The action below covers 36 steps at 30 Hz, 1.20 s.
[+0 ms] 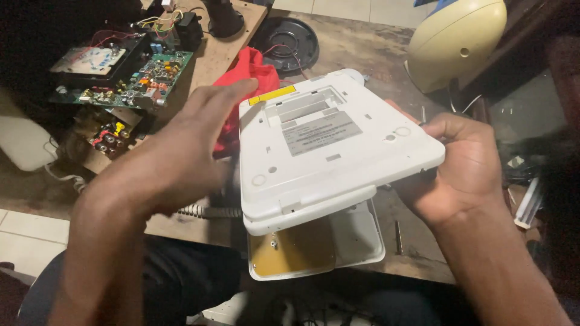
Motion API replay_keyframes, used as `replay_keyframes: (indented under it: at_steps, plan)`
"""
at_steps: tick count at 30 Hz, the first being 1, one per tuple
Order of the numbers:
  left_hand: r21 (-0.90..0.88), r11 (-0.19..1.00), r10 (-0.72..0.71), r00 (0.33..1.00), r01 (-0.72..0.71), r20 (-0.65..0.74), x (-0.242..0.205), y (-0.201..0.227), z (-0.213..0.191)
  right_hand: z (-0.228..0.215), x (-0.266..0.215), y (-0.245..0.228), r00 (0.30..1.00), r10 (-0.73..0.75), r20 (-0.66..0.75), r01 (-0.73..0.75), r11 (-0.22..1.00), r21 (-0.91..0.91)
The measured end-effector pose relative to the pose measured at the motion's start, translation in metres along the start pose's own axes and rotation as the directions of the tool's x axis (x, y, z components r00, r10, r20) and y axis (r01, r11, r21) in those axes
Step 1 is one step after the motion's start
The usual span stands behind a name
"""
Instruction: Disassembling a telephone base unit by removing screws and opening the casing to access internal components.
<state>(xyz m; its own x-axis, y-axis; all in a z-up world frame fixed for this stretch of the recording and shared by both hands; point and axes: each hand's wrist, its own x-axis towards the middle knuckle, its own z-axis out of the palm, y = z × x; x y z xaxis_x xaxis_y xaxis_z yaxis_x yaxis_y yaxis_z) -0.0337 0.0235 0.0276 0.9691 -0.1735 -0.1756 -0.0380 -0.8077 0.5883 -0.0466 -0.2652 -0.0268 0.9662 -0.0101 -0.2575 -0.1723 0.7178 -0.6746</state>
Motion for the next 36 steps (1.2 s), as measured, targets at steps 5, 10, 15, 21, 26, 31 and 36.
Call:
replay_keyframes:
  at_steps: [5,10,15,21,26,31,36]
  plan:
    - [0.131,0.904,0.416,0.908,-0.407,-0.043,0.000,-0.012,0.019,-0.003,-0.001,-0.003,0.995,-0.063,-0.074,0.058,0.996,-0.065]
    - [-0.026,0.944,0.310,0.915,-0.328,-0.257,0.005,0.001,0.009,0.000,-0.004,-0.013,0.987,-0.082,-0.140,0.020,0.918,-0.395]
    - [-0.229,0.873,0.323,0.863,-0.430,-0.388,0.009,0.002,0.015,0.011,-0.009,-0.012,0.965,-0.175,-0.195,0.015,0.781,-0.624]
    - [-0.163,0.920,0.256,0.862,-0.356,-0.438,0.010,0.001,0.013,0.027,-0.018,-0.002,0.937,-0.325,-0.131,0.109,0.625,-0.773]
    - [-0.196,0.951,0.148,0.907,-0.240,-0.394,0.008,0.006,0.008,0.049,-0.035,0.005,0.845,-0.534,0.025,0.236,0.331,-0.914]
    - [-0.187,0.972,0.063,0.921,-0.144,-0.384,0.012,0.004,0.007,0.052,-0.034,0.010,0.888,-0.460,-0.031,0.158,0.367,-0.917]
    - [-0.140,0.982,0.055,0.904,-0.125,-0.423,0.017,0.000,0.009,0.042,-0.037,0.018,0.849,-0.523,0.069,0.265,0.310,-0.913]
